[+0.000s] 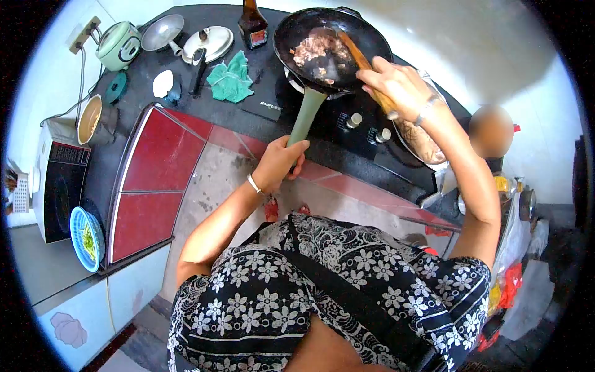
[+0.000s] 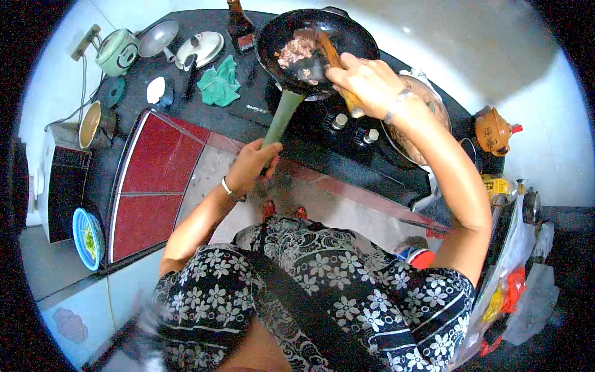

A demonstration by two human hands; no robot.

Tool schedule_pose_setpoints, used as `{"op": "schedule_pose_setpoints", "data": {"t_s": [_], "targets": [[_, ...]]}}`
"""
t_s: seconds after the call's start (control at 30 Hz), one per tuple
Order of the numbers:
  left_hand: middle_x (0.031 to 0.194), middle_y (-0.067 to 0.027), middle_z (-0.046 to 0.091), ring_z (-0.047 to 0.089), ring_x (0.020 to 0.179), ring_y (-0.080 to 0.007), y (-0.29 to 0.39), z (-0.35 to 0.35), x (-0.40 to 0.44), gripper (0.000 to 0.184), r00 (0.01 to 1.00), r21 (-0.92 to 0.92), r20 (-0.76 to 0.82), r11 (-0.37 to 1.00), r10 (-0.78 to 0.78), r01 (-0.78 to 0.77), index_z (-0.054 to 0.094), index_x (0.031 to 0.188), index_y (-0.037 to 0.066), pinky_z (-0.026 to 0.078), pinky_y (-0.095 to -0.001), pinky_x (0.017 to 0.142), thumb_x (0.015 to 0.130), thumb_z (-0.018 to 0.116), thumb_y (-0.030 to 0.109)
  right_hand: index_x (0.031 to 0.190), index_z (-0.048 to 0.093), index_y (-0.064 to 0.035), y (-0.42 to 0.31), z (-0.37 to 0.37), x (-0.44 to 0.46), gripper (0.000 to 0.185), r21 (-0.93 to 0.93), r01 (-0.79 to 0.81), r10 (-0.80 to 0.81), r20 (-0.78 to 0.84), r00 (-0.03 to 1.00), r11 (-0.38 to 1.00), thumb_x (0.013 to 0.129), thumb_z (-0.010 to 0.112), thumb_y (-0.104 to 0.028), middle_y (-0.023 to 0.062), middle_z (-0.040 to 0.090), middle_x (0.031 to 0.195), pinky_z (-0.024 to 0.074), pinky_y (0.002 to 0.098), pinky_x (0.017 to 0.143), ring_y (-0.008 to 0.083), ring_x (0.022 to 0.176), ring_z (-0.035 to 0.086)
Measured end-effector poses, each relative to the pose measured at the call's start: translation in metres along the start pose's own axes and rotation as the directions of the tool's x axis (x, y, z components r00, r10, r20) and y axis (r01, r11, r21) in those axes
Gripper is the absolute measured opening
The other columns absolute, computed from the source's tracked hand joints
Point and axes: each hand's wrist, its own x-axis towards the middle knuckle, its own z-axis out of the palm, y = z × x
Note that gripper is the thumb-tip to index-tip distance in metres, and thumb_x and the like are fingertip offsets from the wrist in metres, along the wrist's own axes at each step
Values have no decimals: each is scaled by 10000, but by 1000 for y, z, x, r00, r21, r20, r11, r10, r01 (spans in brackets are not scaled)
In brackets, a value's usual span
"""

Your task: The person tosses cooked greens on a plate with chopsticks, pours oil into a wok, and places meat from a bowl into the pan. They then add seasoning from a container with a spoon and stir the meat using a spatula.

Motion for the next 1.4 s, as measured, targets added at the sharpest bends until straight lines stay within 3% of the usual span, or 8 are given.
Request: {"op": "schedule_pose_setpoints", "data": {"t_s": [0.23, 0.27, 0.33, 0.37, 0.47, 0.6, 0.83, 1.4], "targets": [[568, 6, 467, 420, 423, -78, -5, 5, 12, 212, 1000, 74, -20, 997, 18, -17, 486, 761, 78, 301, -223, 361, 844, 538, 266, 1171, 480, -143, -38, 73, -4, 378, 228, -108, 138, -121, 983, 968, 797, 523, -107, 112, 477, 850, 463, 402, 619, 310, 755, 558], [574, 15, 475, 424, 433, -71, -9, 3, 13, 212, 1000, 92, -18, 996, 13, -11, 508, 796, 92, 300, -216, 358, 847, 538, 295, 1153, 513, -135, -43, 74, -13, 353, 284, -214, 260, -135, 956, 935, 801, 533, -114, 110, 515, 858, 471, 378, 635, 299, 767, 565], [574, 17, 475, 421, 438, -67, -8, 5, 13, 219, 999, 67, -24, 997, -33, 35, 518, 814, 90, 301, -213, 366, 849, 538, 305, 1048, 572, -149, -25, 111, -37, 252, 419, -309, 482, -411, 774, 854, 798, 544, -164, 107, 564, 871, 491, 370, 620, 295, 762, 585], [575, 17, 475, 419, 441, -65, -8, 5, 13, 223, 999, 47, -28, 998, -46, 48, 522, 823, 89, 301, -211, 370, 849, 538, 310, 989, 604, -139, -15, 135, -48, 205, 481, -380, 583, -397, 709, 790, 799, 562, -202, 115, 577, 848, 492, 373, 633, 306, 766, 590], [576, 17, 478, 423, 442, -62, -11, 1, 15, 225, 1000, 68, -18, 997, -22, 23, 523, 826, 93, 298, -204, 369, 849, 540, 315, 1106, 533, -121, -13, 196, -68, 347, 331, -621, 662, -19, 749, 711, 811, 565, -300, 170, 559, 911, 478, 436, 690, 360, 815, 579], [574, 12, 481, 430, 442, -68, -1, 5, 8, 213, 999, 47, -21, 998, -50, 51, 525, 834, 85, 288, -205, 358, 851, 537, 297, 1179, 435, -125, -18, 236, -65, 405, 364, -640, 646, 123, 753, 677, 843, 515, -335, 235, 549, 947, 463, 461, 737, 407, 856, 560], [585, -14, 465, 420, 420, -90, -2, 8, 8, 207, 1000, -13, 12, 1000, -15, 16, 460, 775, 55, 294, -225, 359, 857, 526, 234, 993, 457, -24, -20, 248, -56, 262, 405, -646, 703, 11, 711, 647, 845, 524, -230, 233, 584, 836, 487, 450, 657, 392, 768, 584], [608, 10, 466, 420, 441, -78, -8, 3, 15, 189, 999, -52, 30, 998, -29, 31, 487, 827, 74, 291, -213, 358, 851, 542, 253, 1030, 457, -15, -23, 266, -48, 329, 383, -721, 776, 16, 630, 578, 859, 493, -294, 237, 591, 824, 486, 463, 667, 388, 763, 591]]}}
